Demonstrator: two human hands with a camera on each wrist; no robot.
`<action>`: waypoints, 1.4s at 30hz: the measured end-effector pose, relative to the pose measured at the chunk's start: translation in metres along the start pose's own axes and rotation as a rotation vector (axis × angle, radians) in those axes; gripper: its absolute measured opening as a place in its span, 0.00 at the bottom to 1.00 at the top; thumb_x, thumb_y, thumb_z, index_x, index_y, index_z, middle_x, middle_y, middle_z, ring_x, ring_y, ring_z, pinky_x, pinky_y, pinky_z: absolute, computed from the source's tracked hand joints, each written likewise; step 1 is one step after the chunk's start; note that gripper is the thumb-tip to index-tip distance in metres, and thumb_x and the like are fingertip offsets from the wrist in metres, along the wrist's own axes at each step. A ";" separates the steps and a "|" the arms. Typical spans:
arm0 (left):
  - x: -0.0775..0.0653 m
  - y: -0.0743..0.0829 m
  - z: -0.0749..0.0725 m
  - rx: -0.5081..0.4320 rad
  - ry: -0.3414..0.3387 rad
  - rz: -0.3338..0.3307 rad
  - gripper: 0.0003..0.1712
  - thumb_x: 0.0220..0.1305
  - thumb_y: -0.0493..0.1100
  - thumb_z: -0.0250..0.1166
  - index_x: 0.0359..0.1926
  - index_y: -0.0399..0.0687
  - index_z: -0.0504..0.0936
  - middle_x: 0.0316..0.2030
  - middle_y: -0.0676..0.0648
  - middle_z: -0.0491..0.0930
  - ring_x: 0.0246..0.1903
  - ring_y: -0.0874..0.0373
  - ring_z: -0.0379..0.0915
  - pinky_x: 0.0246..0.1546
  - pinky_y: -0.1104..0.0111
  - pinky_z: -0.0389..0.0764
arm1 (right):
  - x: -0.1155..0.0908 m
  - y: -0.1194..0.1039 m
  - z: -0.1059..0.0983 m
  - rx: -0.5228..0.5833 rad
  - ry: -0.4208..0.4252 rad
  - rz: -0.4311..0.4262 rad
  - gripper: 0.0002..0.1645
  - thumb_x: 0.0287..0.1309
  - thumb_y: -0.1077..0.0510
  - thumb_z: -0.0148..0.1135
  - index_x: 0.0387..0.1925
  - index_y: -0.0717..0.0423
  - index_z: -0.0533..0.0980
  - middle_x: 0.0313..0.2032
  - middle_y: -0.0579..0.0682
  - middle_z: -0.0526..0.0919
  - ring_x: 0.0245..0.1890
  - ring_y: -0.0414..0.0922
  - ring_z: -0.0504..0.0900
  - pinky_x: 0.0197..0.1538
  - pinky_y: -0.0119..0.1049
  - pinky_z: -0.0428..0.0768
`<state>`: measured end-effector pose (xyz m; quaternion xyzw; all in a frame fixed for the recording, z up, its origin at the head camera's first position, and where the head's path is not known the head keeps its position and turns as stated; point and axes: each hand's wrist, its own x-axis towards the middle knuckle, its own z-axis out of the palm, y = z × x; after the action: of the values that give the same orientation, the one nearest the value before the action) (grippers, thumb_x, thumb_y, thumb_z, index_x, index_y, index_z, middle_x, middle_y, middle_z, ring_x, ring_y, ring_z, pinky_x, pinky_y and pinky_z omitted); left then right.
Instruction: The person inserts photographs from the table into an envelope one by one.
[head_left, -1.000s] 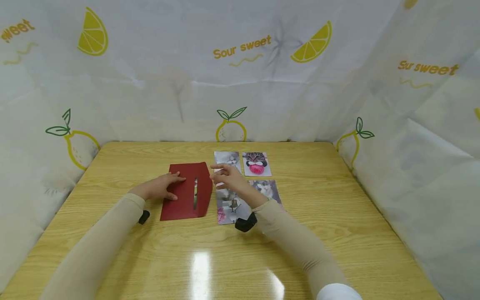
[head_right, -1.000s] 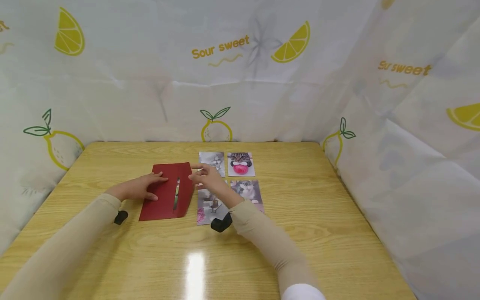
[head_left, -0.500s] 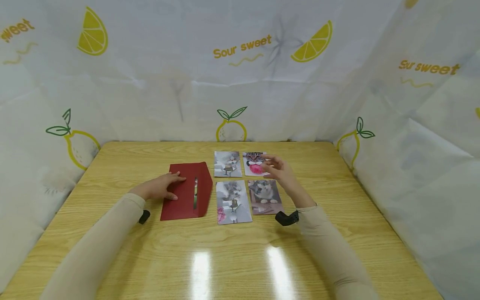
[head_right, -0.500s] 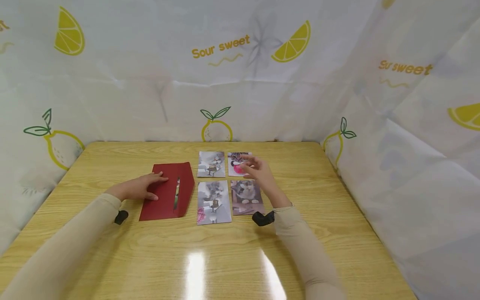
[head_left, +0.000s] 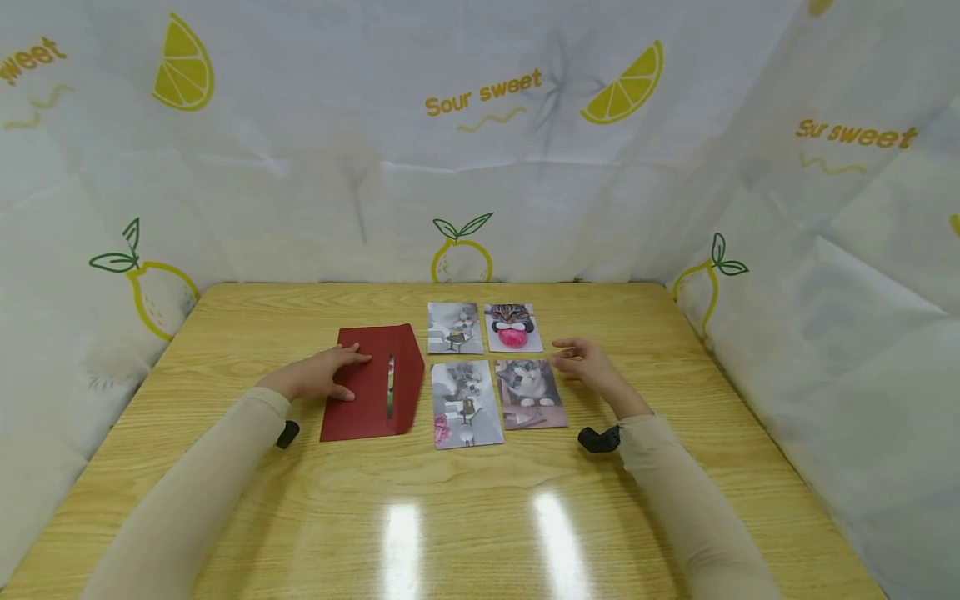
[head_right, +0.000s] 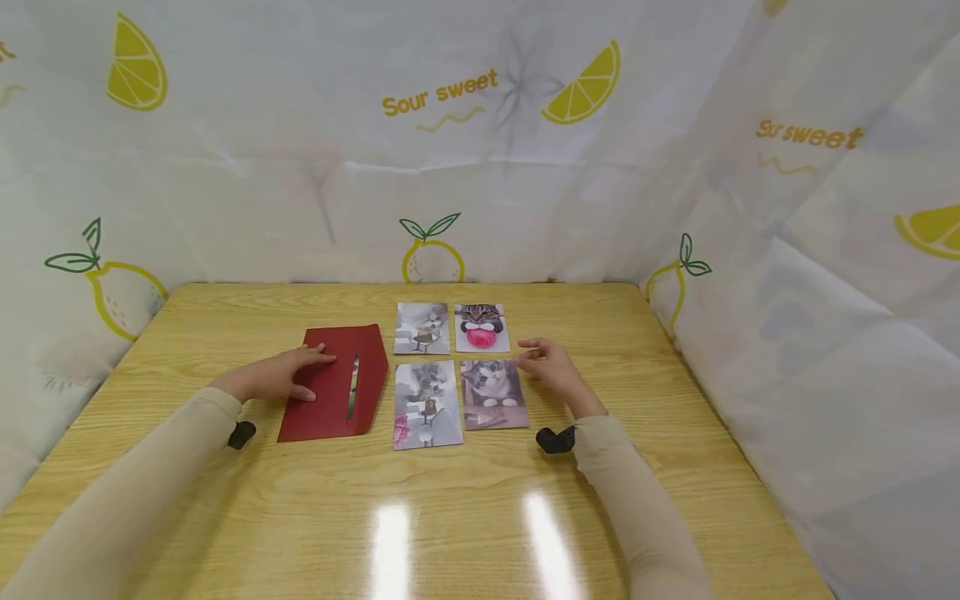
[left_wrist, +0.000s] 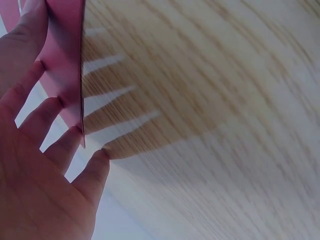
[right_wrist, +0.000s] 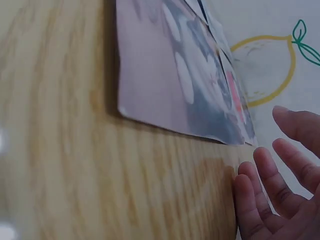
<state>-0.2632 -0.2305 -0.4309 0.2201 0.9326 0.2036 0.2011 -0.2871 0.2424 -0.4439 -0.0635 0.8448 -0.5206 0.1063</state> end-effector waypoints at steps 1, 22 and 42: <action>0.000 0.000 0.000 0.001 0.000 0.003 0.39 0.63 0.43 0.66 0.72 0.41 0.61 0.74 0.30 0.45 0.71 0.28 0.36 0.67 0.41 0.58 | 0.001 0.002 0.000 -0.013 -0.013 0.002 0.30 0.66 0.60 0.59 0.64 0.70 0.65 0.49 0.65 0.75 0.42 0.45 0.79 0.44 0.34 0.82; 0.000 -0.002 0.001 0.011 0.008 0.015 0.40 0.62 0.43 0.67 0.72 0.41 0.62 0.74 0.30 0.45 0.72 0.30 0.39 0.67 0.43 0.60 | 0.006 0.003 0.011 -0.199 -0.026 0.080 0.29 0.55 0.63 0.70 0.56 0.68 0.71 0.44 0.56 0.73 0.42 0.47 0.70 0.46 0.34 0.72; -0.002 -0.001 0.001 0.007 0.010 0.002 0.39 0.63 0.43 0.67 0.72 0.43 0.62 0.74 0.32 0.45 0.72 0.30 0.37 0.67 0.42 0.59 | 0.002 0.002 0.010 -0.098 -0.002 0.007 0.26 0.54 0.71 0.67 0.51 0.68 0.66 0.39 0.57 0.74 0.33 0.41 0.73 0.33 0.28 0.74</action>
<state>-0.2618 -0.2317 -0.4314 0.2209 0.9340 0.2017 0.1954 -0.2869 0.2339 -0.4503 -0.0660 0.8694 -0.4782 0.1056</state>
